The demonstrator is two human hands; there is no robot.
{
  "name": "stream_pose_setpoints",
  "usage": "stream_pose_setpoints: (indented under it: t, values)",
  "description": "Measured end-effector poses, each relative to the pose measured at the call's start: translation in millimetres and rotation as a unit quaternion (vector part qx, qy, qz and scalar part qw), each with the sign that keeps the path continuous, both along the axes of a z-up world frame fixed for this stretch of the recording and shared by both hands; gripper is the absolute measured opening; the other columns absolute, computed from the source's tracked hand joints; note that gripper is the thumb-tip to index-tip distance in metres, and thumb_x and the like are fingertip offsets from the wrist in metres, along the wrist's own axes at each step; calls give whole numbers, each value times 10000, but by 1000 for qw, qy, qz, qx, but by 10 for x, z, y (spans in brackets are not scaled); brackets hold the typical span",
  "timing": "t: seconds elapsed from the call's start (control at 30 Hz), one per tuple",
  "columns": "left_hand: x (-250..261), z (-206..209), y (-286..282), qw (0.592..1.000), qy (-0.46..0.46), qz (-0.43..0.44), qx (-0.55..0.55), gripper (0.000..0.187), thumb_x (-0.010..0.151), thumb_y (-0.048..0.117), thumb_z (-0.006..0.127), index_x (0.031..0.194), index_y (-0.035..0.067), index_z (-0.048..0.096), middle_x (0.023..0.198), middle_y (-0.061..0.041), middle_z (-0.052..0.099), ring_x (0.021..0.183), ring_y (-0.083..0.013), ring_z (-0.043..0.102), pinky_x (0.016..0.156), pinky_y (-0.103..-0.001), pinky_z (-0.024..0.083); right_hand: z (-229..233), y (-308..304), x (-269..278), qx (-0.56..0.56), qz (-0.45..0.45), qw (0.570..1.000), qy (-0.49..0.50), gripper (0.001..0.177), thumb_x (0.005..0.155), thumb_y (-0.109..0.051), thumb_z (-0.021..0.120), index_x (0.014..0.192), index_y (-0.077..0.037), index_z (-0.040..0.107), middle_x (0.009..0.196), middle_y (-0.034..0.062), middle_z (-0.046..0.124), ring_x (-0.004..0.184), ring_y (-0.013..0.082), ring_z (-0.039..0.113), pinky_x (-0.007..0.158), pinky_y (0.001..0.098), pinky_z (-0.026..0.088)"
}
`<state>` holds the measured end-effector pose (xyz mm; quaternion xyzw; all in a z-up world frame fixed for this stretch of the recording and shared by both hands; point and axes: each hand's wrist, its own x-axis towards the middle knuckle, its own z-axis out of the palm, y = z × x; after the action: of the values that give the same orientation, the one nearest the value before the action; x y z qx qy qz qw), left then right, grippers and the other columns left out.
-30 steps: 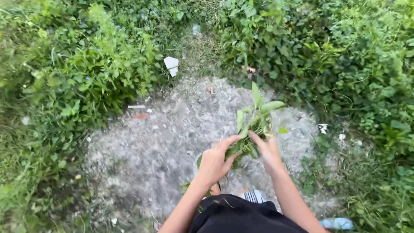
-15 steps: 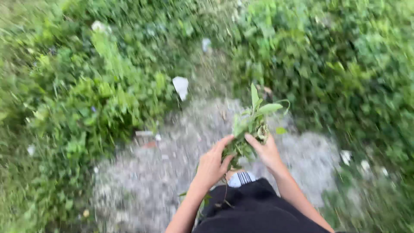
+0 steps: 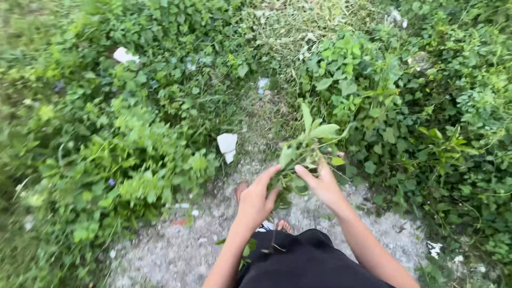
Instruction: Pulling weeds and overgrown plants by hand from an outdoor area.
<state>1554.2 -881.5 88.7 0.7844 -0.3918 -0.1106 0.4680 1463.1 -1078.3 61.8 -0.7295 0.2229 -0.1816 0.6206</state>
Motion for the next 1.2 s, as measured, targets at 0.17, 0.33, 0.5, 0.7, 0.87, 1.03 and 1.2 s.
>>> stream_pose_setpoints:
  t: [0.17, 0.33, 0.5, 0.7, 0.87, 1.03, 1.2]
  values:
    - [1199, -12, -579, 1000, -5, -23, 19, 568, 890, 120, 695, 1426, 210, 530, 1294, -127, 684, 1132, -350, 674, 896, -429, 549, -218, -536, 992, 46, -16, 998, 27, 436, 954, -211, 697, 1335, -38, 572, 1192, 41, 691, 1068, 122, 621, 957, 306, 505]
    - [2513, 145, -1206, 996, -5, -76, 52, 566, 889, 128, 696, 1421, 222, 525, 1305, -127, 667, 1104, -362, 670, 865, -435, 555, 36, -1004, 2162, 108, -83, 990, 45, 420, 957, -231, 674, 1323, -38, 601, 1186, 42, 708, 1052, 132, 637, 934, 313, 510]
    - [3555, 174, -1941, 988, 1, -137, 67, 554, 903, 149, 684, 1427, 232, 525, 1312, -118, 667, 1100, -358, 678, 872, -442, 559, 56, -1520, 2981, 128, -159, 979, 28, 457, 948, -229, 672, 1357, -54, 569, 1244, 15, 680, 1109, 122, 618, 968, 303, 488]
    - [4447, -116, -3119, 979, 21, -186, 76, 529, 916, 174, 689, 1418, 223, 530, 1292, -118, 673, 1141, -355, 662, 914, -446, 547, -202, -2559, 3729, 194, -225, 953, 63, 437, 943, -224, 687, 1327, -34, 595, 1172, 43, 696, 1019, 164, 634, 844, 357, 528]
    - [5162, -365, -4290, 980, 15, -194, 44, 508, 917, 195, 699, 1397, 202, 535, 1351, -125, 659, 1182, -367, 646, 938, -450, 537, -342, -3746, 4489, 192, -215, 957, 44, 489, 907, -243, 703, 1359, -114, 566, 1192, 8, 705, 1041, 131, 649, 863, 327, 540]
    - [5802, -208, -5142, 981, 44, -181, 56, 524, 921, 223, 705, 1410, 180, 522, 1366, -146, 645, 1205, -371, 631, 968, -445, 520, -452, -4862, 5339, 198, -259, 944, 48, 625, 900, -245, 749, 1450, -118, 482, 1183, 42, 649, 1022, 154, 586, 819, 335, 437]
    - [6548, -346, -6026, 987, 46, -152, -19, 563, 920, 198, 714, 1432, 102, 502, 1362, -187, 639, 1234, -383, 621, 1013, -439, 500, -34, -5691, 6202, 182, -255, 948, 62, 811, 822, -207, 768, 1515, -139, 353, 1268, 115, 626, 1110, 242, 589, 874, 422, 471]
